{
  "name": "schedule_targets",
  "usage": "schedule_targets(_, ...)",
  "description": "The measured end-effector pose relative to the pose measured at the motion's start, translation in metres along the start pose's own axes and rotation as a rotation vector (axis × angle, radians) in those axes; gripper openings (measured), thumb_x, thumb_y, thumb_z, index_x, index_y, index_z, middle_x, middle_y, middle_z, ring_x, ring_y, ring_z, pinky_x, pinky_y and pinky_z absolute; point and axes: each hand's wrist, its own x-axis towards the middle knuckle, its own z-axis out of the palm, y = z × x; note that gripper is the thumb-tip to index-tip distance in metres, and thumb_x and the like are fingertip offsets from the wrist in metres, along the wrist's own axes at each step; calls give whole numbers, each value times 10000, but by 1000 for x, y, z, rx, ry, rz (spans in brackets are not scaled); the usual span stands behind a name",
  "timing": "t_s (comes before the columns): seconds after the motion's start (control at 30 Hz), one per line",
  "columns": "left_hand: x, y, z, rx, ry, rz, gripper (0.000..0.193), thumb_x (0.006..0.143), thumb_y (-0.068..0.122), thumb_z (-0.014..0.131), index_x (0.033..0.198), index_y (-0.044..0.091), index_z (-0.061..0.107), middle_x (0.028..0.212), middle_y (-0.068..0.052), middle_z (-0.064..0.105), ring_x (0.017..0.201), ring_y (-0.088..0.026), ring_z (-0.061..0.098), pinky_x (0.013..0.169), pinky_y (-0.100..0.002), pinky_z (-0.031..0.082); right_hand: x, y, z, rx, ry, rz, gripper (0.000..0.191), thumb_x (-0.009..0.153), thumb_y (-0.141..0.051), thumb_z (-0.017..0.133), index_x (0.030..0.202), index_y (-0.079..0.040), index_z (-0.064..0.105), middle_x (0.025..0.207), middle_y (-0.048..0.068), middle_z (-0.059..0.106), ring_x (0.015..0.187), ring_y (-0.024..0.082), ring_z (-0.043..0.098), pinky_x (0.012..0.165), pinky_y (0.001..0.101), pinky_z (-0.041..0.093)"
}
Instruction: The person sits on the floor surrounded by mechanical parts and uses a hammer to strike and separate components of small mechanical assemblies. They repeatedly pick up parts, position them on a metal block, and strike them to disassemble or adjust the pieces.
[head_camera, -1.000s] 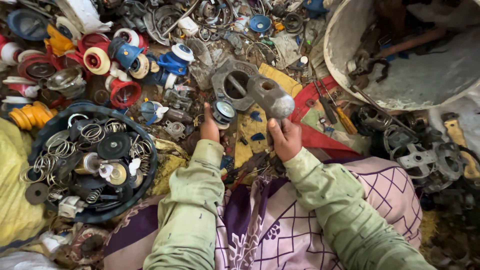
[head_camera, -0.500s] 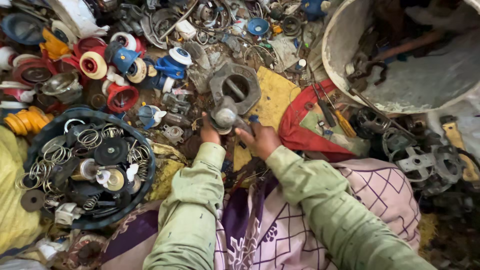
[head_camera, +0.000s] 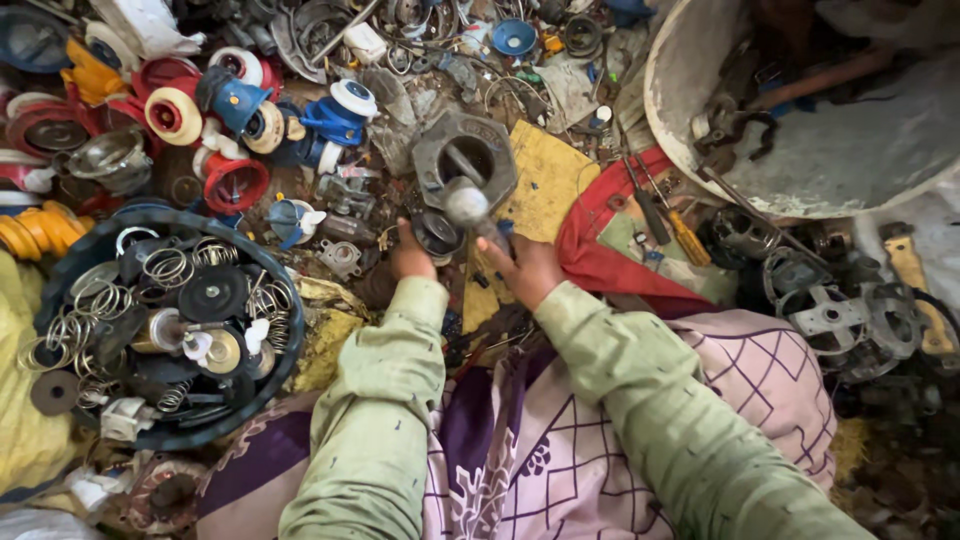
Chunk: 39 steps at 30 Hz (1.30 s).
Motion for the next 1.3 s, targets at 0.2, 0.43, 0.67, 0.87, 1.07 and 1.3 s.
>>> schedule_targets(0.2, -2, -4, -6, 113, -90, -95, 766, 1064, 608, 410, 1044, -92, 721, 954, -304, 696, 949, -546, 640, 851, -634, 467, -6, 12, -15, 112, -6, 338, 556, 1001, -488, 666, 762, 14, 657, 591, 176, 578, 505, 286, 580, 509, 438, 423)
schedule_targets(0.43, -25, 22, -32, 598, 76, 701, 636, 1053, 563, 473, 993, -7, 750, 930, -284, 716, 861, -490, 651, 778, -537, 500, -25, -12, -75, 560, -83, 610, 379, 976, -356, 696, 800, -27, 634, 591, 58, 596, 448, 126, 544, 416, 319, 417)
schedule_targets(0.67, -144, 96, -68, 835, 61, 1025, 462, 1060, 458, 501, 983, 63, 729, 818, -219, 733, 761, -399, 708, 693, -505, 550, -89, 41, -99, 513, -192, 262, 356, 913, -135, 745, 1185, 73, 645, 913, 159, 719, 755, 295, 691, 679, 419, 535)
schedule_targets(0.87, -206, 116, -83, -407, -512, 336, 470, 1033, 472, 493, 1205, 67, 658, 1076, -158, 723, 855, -297, 749, 668, -451, 632, -113, 21, -112, -8, -383, 339, 751, 823, -225, 725, 1498, -105, 419, 992, 281, 719, 909, 452, 710, 817, 508, 565)
schedule_targets(1.07, -212, 88, -91, -621, -560, 13, 441, 1009, 380, 499, 1158, -3, 659, 1084, -187, 747, 994, -301, 749, 926, -413, 610, -93, -29, -102, -375, -755, 220, 701, 847, -421, 732, 1449, -189, 459, 988, 268, 723, 913, 456, 704, 818, 539, 552)
schedule_targets(1.3, -171, 36, -45, 91, -377, 569, 375, 1071, 322, 495, 1071, 14, 709, 1044, -76, 722, 973, -217, 679, 903, -335, 515, -55, -50, -100, 331, -296, 38, 375, 902, -313, 820, 1169, -71, 717, 1013, 120, 773, 904, 256, 784, 804, 360, 596)
